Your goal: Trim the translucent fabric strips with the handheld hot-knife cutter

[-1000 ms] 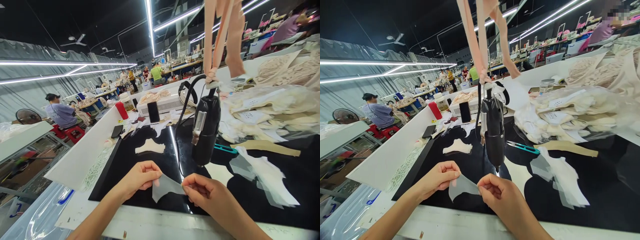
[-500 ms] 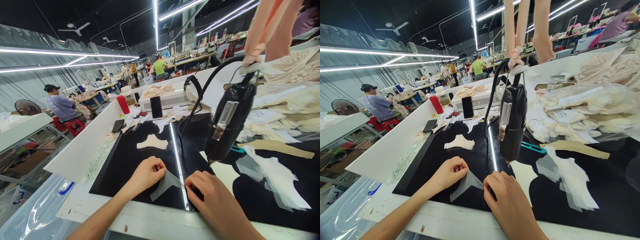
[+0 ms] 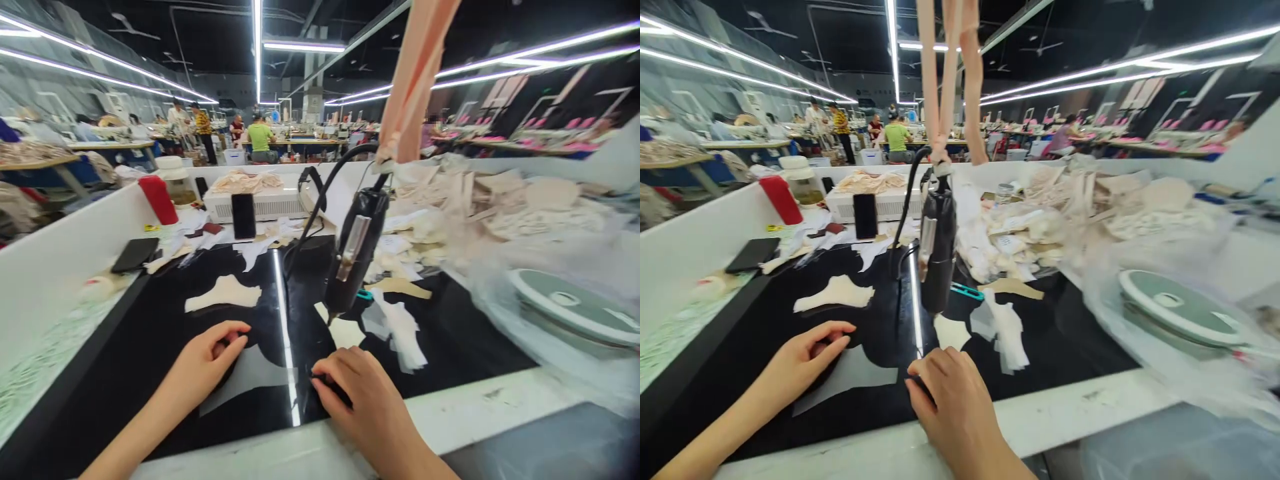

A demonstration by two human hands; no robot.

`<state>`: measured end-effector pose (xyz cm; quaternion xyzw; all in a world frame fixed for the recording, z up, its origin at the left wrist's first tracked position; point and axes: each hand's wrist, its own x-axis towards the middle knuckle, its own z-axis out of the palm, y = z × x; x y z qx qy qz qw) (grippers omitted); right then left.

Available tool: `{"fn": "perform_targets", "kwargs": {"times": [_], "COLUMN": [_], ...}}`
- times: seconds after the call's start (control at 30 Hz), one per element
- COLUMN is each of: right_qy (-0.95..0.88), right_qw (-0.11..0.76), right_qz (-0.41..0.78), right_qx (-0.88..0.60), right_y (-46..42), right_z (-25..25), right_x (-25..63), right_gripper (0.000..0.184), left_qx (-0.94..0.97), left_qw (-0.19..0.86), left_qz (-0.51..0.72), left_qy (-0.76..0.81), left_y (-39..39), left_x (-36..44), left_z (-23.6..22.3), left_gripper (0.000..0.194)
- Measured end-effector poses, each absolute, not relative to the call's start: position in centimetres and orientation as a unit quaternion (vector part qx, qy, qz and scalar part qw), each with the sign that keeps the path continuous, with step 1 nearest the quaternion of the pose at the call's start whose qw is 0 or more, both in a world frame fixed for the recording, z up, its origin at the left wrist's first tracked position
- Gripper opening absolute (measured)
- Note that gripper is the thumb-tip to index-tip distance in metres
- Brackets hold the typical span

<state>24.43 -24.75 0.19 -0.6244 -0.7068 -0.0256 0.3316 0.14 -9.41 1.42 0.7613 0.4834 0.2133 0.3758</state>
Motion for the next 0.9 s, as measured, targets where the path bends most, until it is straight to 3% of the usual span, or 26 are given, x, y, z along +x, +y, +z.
{"fn": "perform_targets", "kwargs": {"times": [0.27,0.6,0.73,0.9], "right_qy": [-0.620,-0.631,-0.608,-0.543], "right_qw": [0.281,0.224,0.266,0.385], "right_qz": [-0.110,-0.138,-0.121,-0.059], "right_qx": [-0.724,-0.730,-0.738,-0.744], "right_y": [-28.4,-25.3,-25.1,-25.7], "right_z": [2.1,-0.1,0.6,3.0], "right_x": [34.0,33.4,34.0,35.3], "right_gripper": [0.020,0.030,0.035,0.028], "left_qx": [0.722,0.707,0.701,0.695], "left_qw": [0.363,0.362,0.371,0.383], "left_qz": [0.282,0.306,0.315,0.317], "left_qy": [0.517,0.525,0.521,0.519], "left_y": [-10.1,-10.6,-10.7,-10.6], "left_x": [0.2,0.4,0.4,0.3], "left_z": [1.1,1.4,1.4,1.2], "left_gripper": [0.048,0.044,0.043,0.045]}}
